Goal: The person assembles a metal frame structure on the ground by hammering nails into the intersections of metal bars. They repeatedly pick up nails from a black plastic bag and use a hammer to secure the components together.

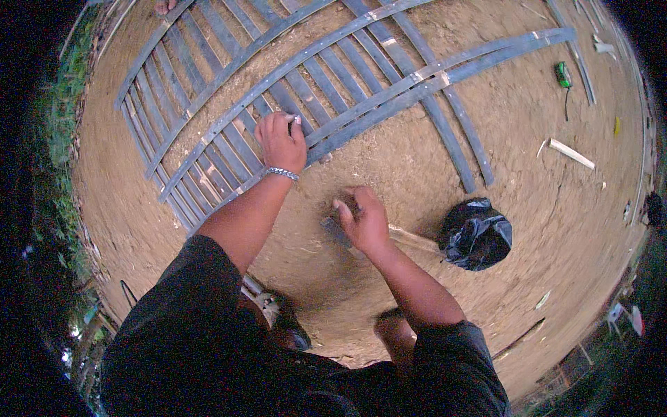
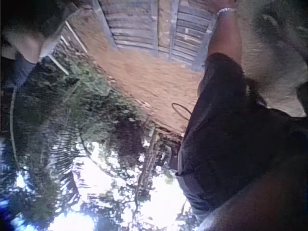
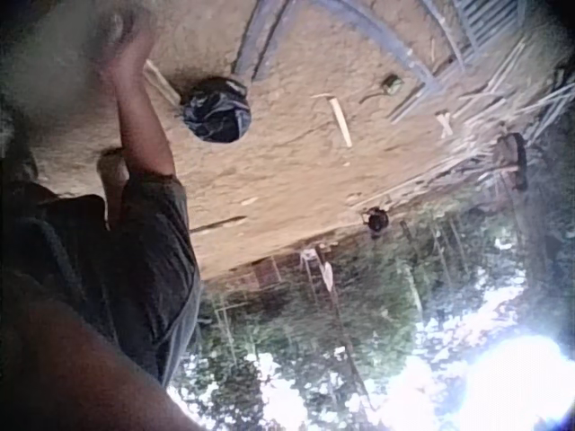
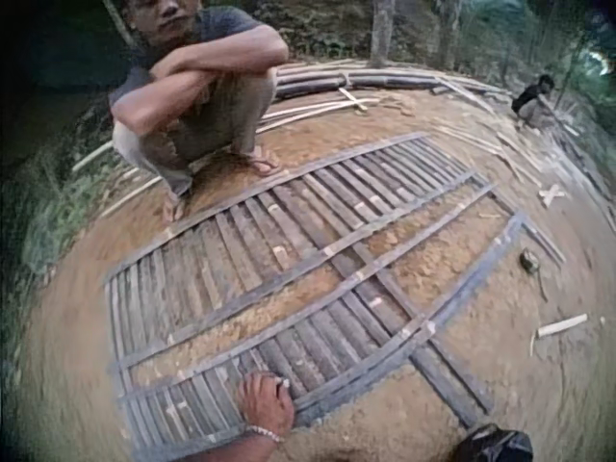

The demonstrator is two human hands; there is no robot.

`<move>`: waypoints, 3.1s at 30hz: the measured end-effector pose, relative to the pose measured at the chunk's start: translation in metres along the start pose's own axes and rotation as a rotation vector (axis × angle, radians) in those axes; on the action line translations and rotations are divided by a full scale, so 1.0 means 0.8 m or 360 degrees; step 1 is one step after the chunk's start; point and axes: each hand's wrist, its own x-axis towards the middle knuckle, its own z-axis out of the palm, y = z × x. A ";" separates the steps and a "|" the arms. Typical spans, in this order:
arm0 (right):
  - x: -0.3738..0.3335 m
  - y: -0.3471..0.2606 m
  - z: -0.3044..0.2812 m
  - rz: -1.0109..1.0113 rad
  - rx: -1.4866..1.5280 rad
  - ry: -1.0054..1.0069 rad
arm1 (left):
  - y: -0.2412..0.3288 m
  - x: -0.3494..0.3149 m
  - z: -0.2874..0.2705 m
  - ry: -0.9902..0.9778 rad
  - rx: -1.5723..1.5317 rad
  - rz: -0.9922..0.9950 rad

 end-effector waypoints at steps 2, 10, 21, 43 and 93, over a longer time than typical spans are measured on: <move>0.012 -0.003 -0.001 -0.0048 -0.0090 0.0141 | 0.001 0.003 0.000 -0.0007 0.0018 -0.0010; -0.003 0.004 -0.015 0.0050 -0.0028 0.0347 | -0.004 0.000 0.002 0.0078 -0.0115 0.0107; -0.137 0.045 -0.022 0.0492 0.0025 0.0482 | -0.013 -0.006 -0.005 -0.0057 -0.0500 0.0320; -0.146 0.046 -0.014 -0.0178 -0.0634 0.0301 | -0.025 -0.008 -0.002 -0.0136 -0.0488 0.0431; -0.035 -0.001 0.014 0.0154 -0.0853 0.0124 | -0.043 0.113 -0.060 -0.1168 0.0430 0.1584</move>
